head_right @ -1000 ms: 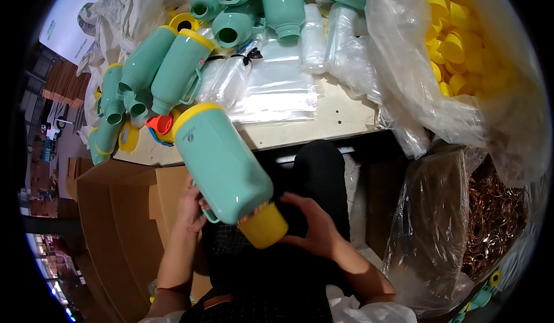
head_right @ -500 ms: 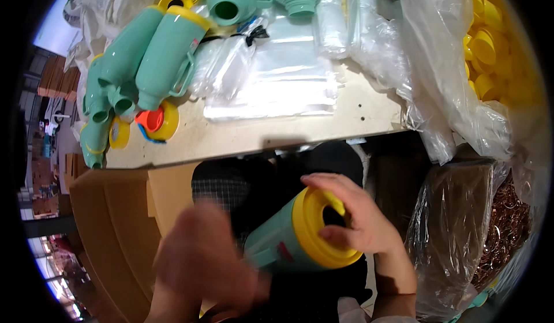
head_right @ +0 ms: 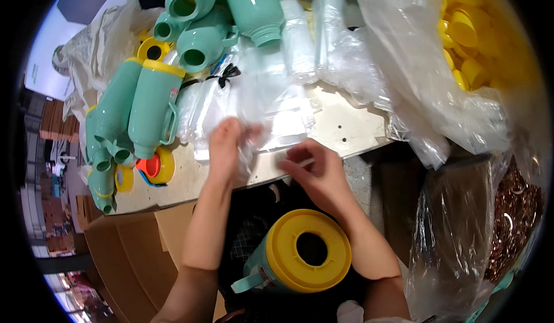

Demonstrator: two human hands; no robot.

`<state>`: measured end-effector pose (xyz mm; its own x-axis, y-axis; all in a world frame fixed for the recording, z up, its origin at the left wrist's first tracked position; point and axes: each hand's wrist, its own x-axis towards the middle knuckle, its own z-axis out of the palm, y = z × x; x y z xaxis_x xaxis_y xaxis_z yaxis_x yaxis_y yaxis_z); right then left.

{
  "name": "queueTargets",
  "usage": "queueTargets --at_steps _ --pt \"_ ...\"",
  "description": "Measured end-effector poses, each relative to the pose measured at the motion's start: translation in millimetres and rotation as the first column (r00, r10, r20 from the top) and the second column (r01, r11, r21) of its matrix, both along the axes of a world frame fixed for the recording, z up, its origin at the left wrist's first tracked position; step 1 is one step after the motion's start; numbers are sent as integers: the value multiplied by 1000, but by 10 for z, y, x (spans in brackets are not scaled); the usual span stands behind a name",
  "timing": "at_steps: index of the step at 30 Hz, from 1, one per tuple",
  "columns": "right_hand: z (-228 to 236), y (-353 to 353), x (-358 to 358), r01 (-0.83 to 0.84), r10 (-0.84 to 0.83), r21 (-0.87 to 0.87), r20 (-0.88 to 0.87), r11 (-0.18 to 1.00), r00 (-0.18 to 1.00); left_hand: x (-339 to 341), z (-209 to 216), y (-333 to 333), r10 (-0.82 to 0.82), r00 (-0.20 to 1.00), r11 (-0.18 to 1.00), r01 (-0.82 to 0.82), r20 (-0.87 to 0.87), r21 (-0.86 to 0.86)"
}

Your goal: The person assembles teal water bottles by hand. They pick up a bottle body, insert a metal ring, attach a yellow lid, and wrap the unit in a clear plastic bag before placing it into a cardboard box. The process is repeated for multiple bottles.

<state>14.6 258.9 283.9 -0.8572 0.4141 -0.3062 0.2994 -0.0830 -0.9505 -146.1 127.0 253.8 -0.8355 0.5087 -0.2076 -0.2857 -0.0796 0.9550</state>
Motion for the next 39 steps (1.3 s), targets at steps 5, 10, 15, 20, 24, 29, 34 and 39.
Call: queueTargets --at_steps 5,10,15,20,24,29,34,39 --pt "-278 22 121 93 -135 -170 -255 981 957 617 244 -319 -25 999 983 19 28 182" --pt "-7 -88 211 -127 127 5 -114 992 985 936 370 -402 -185 939 972 131 -289 -196" --pt "-664 379 622 538 -672 -413 -337 735 660 736 637 -1019 -524 843 830 538 -121 151" --pt "-630 -375 1063 581 -627 -238 -329 779 706 937 543 -1065 -244 915 950 159 -320 -269" --pt "-884 -1132 1663 368 -228 170 -533 914 814 1552 929 -1794 -260 689 948 47 -676 -316" --pt "-1035 -1559 1817 -517 558 216 -252 829 791 2406 210 -2817 -239 814 762 -181 -529 -622" --pt "-258 -2188 1049 -948 953 102 -5 302 303 3069 110 -3210 432 672 507 -732 -601 -455" --pt "123 -3162 743 -991 899 -134 -433 15 72 2664 597 -5253 571 480 153 -859 -666 -488"
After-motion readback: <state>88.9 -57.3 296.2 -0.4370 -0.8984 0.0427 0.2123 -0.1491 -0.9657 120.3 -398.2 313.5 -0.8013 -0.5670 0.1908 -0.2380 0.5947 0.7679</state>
